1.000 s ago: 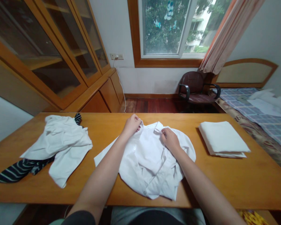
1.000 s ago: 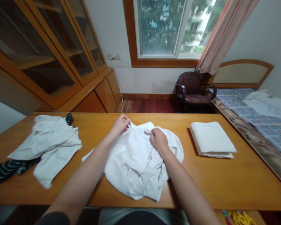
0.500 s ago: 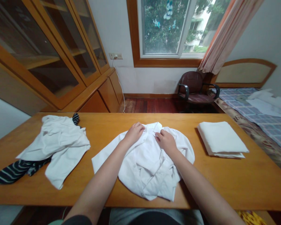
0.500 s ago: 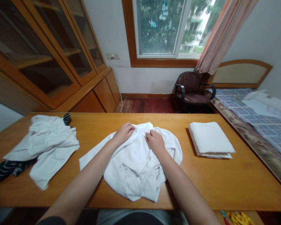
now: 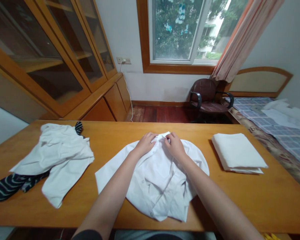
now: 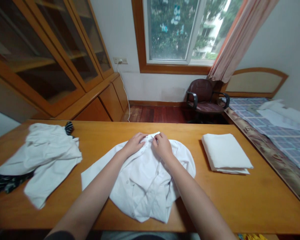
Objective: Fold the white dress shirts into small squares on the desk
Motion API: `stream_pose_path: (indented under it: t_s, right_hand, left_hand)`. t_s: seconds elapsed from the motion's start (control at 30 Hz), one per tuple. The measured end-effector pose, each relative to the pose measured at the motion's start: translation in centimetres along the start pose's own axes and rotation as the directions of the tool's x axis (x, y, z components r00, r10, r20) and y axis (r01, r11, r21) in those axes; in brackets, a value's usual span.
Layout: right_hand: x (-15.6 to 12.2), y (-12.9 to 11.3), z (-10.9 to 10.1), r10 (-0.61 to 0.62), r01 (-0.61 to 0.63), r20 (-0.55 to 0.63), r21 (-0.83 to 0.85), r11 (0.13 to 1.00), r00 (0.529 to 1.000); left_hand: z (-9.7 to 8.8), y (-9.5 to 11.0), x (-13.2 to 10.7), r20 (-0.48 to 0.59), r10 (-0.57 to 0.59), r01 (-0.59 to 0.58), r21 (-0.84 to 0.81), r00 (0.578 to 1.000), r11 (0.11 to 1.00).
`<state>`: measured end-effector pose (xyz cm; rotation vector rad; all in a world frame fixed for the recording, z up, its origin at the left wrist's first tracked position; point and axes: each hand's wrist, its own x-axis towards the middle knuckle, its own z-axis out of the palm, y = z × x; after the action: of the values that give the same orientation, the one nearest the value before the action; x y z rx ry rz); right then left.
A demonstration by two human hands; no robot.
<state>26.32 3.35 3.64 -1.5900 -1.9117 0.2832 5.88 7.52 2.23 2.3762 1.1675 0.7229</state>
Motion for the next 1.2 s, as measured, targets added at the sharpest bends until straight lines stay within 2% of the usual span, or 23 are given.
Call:
stream_pose_path:
  t_s: [0.1,0.23,0.37,0.47,0.57,0.73,0.83,0.93,1.2]
  right_hand:
    - [0.8,-0.7,1.1,0.043,-0.045,0.033,0.087,0.995,0.999]
    - [0.8,-0.9,2.4,0.068,-0.078,0.101,0.098,0.992,0.993]
    - [-0.2,-0.5,3.0,0.080,-0.086,0.086,0.072,0.994,0.993]
    - [-0.8,-0.3,3.0,0.064,-0.067,0.084,0.028,0.997,0.994]
    - [-1.1,-0.4,2.8,0.075,-0.071,0.094,-0.051,0.996,0.993]
    - [-1.3,-1.1,2.8,0.137,-0.110,0.145,-0.181,0.977,0.980]
    - [-1.4,-1.6,2.8,0.190,-0.147,0.151,-0.258,0.955,0.970]
    - [-1.5,-1.9,2.8,0.187,-0.132,0.164,-0.297,0.946,0.969]
    - [-1.7,-1.3,2.9,0.136,-0.103,0.140,-0.221,0.970,0.981]
  left_hand:
    - [0.8,-1.3,-0.4,-0.086,-0.039,0.031,-0.089,0.996,0.996]
    - [1.3,-2.4,-1.2,-0.170,-0.074,0.052,-0.131,0.983,0.990]
    - [1.2,-2.6,-1.6,-0.222,-0.068,0.036,-0.147,0.973,0.988]
    - [1.0,-2.0,-1.8,-0.249,-0.011,-0.011,-0.087,0.969,0.996]
    - [0.7,-1.0,-2.0,-0.231,0.075,-0.081,-0.019,0.970,0.997]
    - [1.0,0.0,-2.5,-0.138,0.217,-0.210,0.063,0.966,0.976]
    - [1.3,-0.1,-2.7,-0.099,0.191,-0.177,0.132,0.977,0.975]
    - [1.4,-0.2,-2.9,-0.074,0.140,-0.124,0.181,0.987,0.976]
    - [1.3,0.2,-3.2,-0.075,0.067,-0.046,0.253,0.995,0.966]
